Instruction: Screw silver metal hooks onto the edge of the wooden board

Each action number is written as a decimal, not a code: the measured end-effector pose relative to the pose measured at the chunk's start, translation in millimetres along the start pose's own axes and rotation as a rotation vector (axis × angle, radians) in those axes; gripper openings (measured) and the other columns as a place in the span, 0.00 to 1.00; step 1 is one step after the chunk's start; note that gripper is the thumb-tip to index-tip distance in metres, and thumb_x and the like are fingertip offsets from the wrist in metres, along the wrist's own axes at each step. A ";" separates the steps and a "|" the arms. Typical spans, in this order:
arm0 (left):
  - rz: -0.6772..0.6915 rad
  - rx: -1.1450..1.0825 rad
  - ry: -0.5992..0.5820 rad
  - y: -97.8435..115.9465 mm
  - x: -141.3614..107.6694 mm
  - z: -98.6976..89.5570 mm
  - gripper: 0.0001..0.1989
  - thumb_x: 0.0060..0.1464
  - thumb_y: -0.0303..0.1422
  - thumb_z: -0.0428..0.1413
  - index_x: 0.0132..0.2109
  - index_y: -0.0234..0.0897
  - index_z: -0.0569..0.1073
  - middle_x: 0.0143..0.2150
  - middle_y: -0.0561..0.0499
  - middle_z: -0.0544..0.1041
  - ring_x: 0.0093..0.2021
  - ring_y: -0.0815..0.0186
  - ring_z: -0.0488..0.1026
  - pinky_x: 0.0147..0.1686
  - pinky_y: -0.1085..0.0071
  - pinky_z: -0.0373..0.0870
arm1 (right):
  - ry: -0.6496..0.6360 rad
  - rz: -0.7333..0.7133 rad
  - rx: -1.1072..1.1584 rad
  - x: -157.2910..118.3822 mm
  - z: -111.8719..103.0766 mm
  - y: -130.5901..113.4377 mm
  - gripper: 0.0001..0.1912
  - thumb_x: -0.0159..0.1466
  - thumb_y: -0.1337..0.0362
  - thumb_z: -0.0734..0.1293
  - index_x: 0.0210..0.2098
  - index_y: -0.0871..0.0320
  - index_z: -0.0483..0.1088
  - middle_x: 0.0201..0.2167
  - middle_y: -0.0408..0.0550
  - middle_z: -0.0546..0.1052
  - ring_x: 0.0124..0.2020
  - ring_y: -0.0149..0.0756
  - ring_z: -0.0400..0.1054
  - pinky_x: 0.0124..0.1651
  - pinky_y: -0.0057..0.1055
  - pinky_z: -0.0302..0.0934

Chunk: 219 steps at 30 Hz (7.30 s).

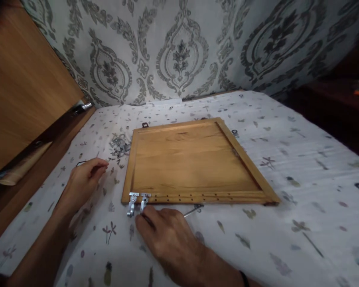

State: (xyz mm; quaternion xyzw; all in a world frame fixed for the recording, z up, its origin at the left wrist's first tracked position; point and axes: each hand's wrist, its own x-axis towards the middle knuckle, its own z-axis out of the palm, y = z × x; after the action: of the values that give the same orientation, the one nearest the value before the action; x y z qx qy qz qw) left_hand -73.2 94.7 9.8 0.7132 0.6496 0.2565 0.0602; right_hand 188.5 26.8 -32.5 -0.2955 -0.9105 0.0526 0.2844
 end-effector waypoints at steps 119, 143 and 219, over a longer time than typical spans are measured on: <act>-0.132 -0.449 -1.043 75.9 22.0 18.9 0.11 0.49 0.40 0.58 0.28 0.37 0.72 0.22 0.56 0.71 0.24 0.71 0.66 0.25 0.76 0.59 | 0.000 -0.019 -0.054 4.1 -4.0 -2.7 0.04 0.63 0.74 0.64 0.34 0.59 0.68 0.27 0.46 0.73 0.22 0.34 0.64 0.23 0.35 0.55; -0.028 -0.401 -1.026 75.2 22.2 14.5 0.18 0.57 0.45 0.55 0.28 0.36 0.71 0.24 0.55 0.71 0.25 0.72 0.65 0.24 0.77 0.57 | 0.015 -0.035 -0.066 3.3 -2.4 -2.7 0.06 0.60 0.76 0.65 0.33 0.59 0.66 0.27 0.46 0.73 0.22 0.34 0.64 0.22 0.35 0.52; 0.619 -0.017 0.084 61.4 -90.0 45.1 0.11 0.64 0.23 0.52 0.52 0.29 0.74 0.50 0.41 0.79 0.49 0.58 0.73 0.51 0.57 0.64 | 0.147 0.026 0.072 6.8 -2.8 -2.8 0.14 0.73 0.73 0.50 0.38 0.61 0.64 0.23 0.44 0.74 0.22 0.31 0.67 0.25 0.29 0.58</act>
State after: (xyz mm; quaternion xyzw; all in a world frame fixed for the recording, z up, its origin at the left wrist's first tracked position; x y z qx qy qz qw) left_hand -0.3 10.6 -29.2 0.8653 0.4015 0.2971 -0.0418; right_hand 184.2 28.1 -26.2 -0.3000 -0.8806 0.0673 0.3605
